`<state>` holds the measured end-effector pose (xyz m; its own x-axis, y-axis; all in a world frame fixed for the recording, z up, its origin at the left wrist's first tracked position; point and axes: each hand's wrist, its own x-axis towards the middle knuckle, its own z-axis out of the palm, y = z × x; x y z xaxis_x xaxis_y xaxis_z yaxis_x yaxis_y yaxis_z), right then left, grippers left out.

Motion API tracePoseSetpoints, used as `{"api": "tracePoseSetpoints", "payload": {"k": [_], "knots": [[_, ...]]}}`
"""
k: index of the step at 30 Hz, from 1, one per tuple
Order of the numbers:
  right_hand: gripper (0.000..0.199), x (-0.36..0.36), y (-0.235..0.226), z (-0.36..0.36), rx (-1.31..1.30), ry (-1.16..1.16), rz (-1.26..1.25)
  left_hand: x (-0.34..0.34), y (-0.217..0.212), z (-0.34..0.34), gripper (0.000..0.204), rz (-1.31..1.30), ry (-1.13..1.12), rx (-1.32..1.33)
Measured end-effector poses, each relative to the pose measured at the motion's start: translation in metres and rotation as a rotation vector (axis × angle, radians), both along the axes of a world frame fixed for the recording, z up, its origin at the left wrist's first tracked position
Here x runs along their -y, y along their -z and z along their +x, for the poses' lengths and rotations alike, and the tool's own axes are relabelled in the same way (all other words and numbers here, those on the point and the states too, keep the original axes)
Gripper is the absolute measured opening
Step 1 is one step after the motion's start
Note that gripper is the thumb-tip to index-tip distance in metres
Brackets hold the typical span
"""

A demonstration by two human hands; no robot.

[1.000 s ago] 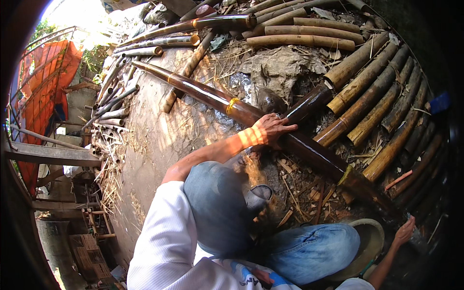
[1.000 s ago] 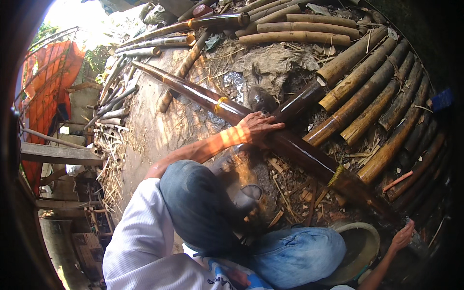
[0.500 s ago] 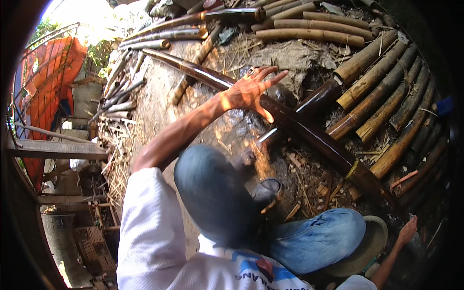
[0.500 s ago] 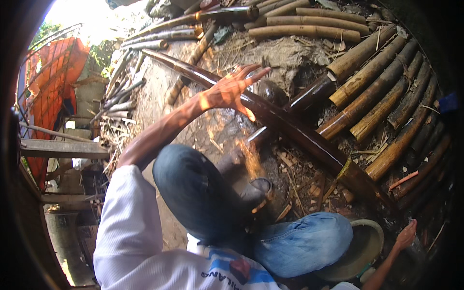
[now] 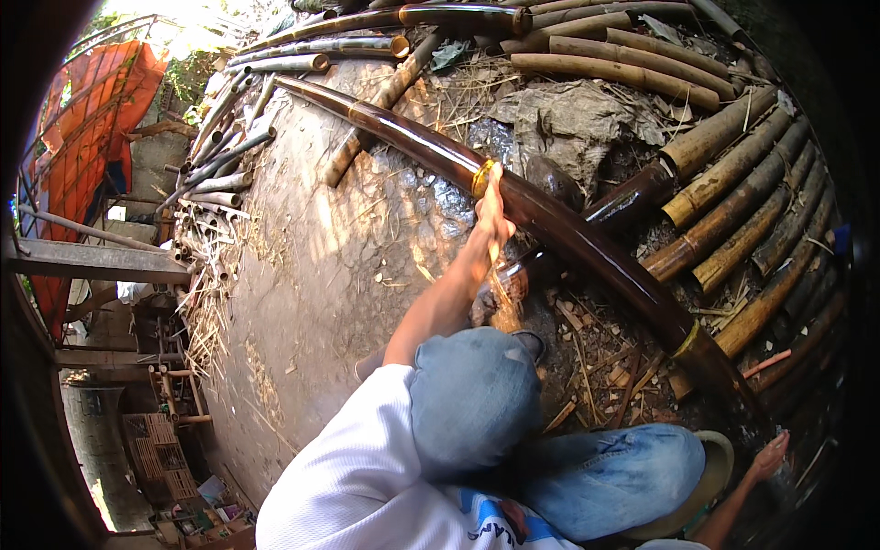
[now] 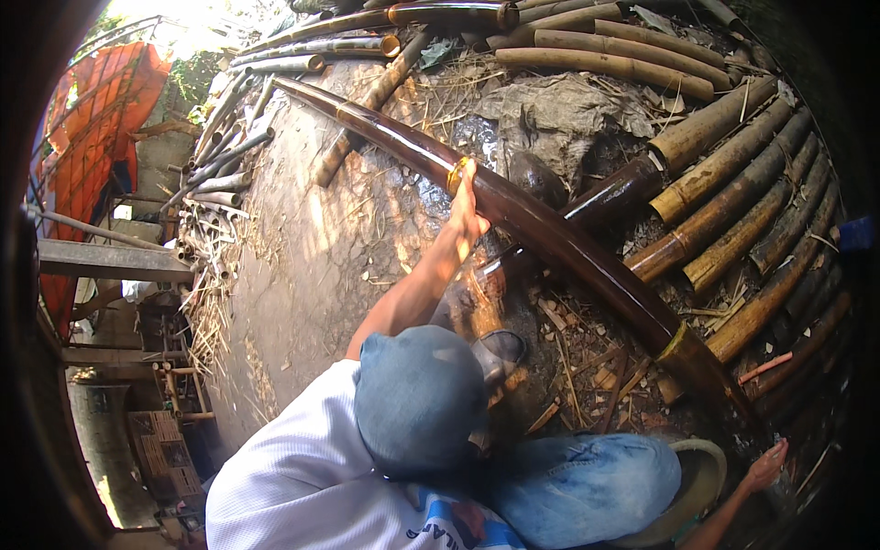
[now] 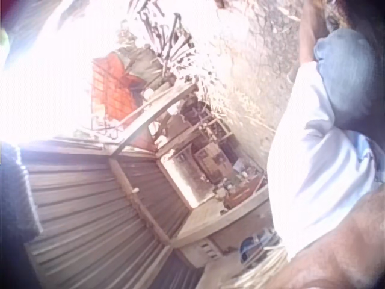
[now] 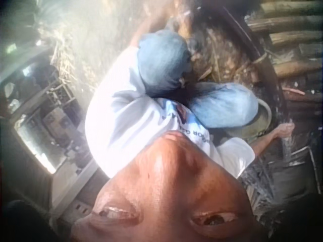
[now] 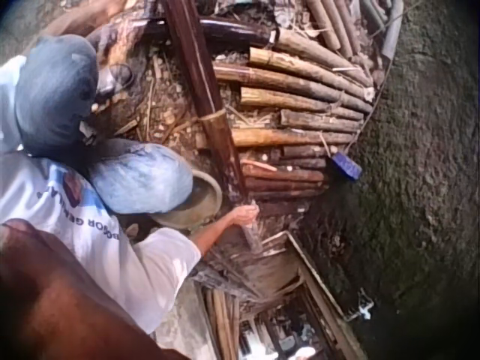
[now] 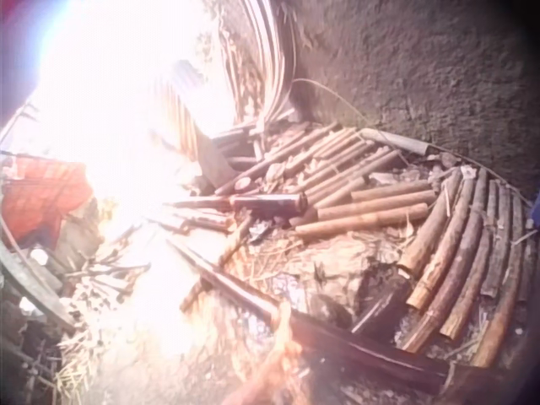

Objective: The person sits on the ground and repeatedly rubs a long bamboo pole with a cloth, occasionally dipping the cloth into a nearby bowl of liquid. The person rotates the pole to treat different sections and continues the rubbing motion throughout the clip.

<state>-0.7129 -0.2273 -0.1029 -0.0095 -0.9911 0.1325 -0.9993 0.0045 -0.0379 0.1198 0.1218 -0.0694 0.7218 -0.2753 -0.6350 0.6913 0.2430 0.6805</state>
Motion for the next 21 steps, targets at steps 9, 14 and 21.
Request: {"api": "tracePoseSetpoints", "payload": {"k": [9,14,21], "knots": [[0.041,-0.037,-0.017,0.083,0.034,-0.053,-0.010,-0.038,0.009,0.075,0.051,-0.185,-0.070,0.092],[0.035,-0.083,-0.036,0.216,0.041,-0.294,0.021,-0.092,-0.001,0.175,0.074,-0.003,0.015,0.149],[0.027,-0.130,-0.057,0.374,0.042,-0.540,0.074,-0.150,0.000,0.253,0.067,-0.020,-0.174,0.402]]}}
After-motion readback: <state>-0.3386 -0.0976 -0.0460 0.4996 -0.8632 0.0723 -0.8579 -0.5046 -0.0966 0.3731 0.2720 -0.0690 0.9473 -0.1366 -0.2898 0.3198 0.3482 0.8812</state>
